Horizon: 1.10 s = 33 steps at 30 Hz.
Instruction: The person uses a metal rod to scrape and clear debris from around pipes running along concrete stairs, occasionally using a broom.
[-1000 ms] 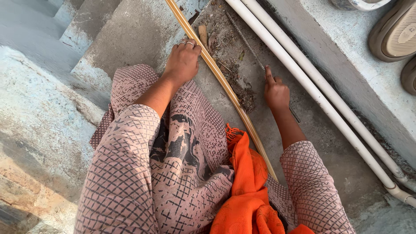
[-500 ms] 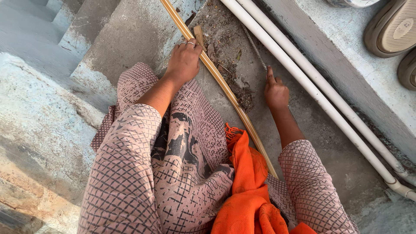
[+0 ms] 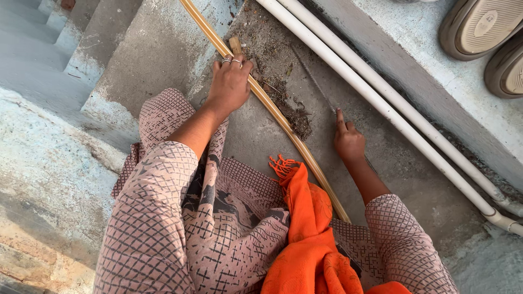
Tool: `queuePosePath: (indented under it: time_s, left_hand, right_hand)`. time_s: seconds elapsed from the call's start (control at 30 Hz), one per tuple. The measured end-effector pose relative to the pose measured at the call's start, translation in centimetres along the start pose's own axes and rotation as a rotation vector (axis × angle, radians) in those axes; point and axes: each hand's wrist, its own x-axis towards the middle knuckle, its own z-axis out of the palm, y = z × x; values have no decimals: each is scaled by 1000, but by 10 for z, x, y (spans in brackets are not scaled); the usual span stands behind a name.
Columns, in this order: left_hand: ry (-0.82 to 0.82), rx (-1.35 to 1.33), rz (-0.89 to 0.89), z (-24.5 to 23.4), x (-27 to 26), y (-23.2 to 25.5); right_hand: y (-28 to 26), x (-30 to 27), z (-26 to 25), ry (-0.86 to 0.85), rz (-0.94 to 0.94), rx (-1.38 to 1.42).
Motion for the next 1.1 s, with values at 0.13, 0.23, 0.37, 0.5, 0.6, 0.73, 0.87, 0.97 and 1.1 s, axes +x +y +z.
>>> queuePosePath:
  time_s: [0.13, 0.23, 0.37, 0.5, 0.6, 0.73, 0.87, 0.97, 1.1]
  left_hand:
    - [18, 9, 4, -2, 1, 0]
    - [48, 43, 18, 3, 3, -3]
    - [36, 22, 0, 3, -1, -5]
    - [26, 24, -15, 3, 0, -5]
    - [28, 48, -3, 5, 1, -3]
    - [-8, -12, 3, 7, 0, 3]
    - [-35, 10, 24, 9, 15, 7]
    - [-49, -14, -1, 12, 16, 7]
    - [-51, 6, -9, 14, 14, 10]
  right_hand:
    - [-8, -19, -14, -18, -264, 4]
    - [-12, 0, -10, -44, -82, 111]
    - [-21, 50, -4, -26, 18, 44]
    - [-45, 90, 13, -63, 91, 16]
    - [-62, 105, 30, -64, 130, 71]
    - [-58, 108, 28, -28, 111, 146]
    - [-45, 89, 5, -139, 15, 112]
    - [-38, 67, -3, -112, 35, 111]
    - [-38, 63, 4, -120, 242, 145]
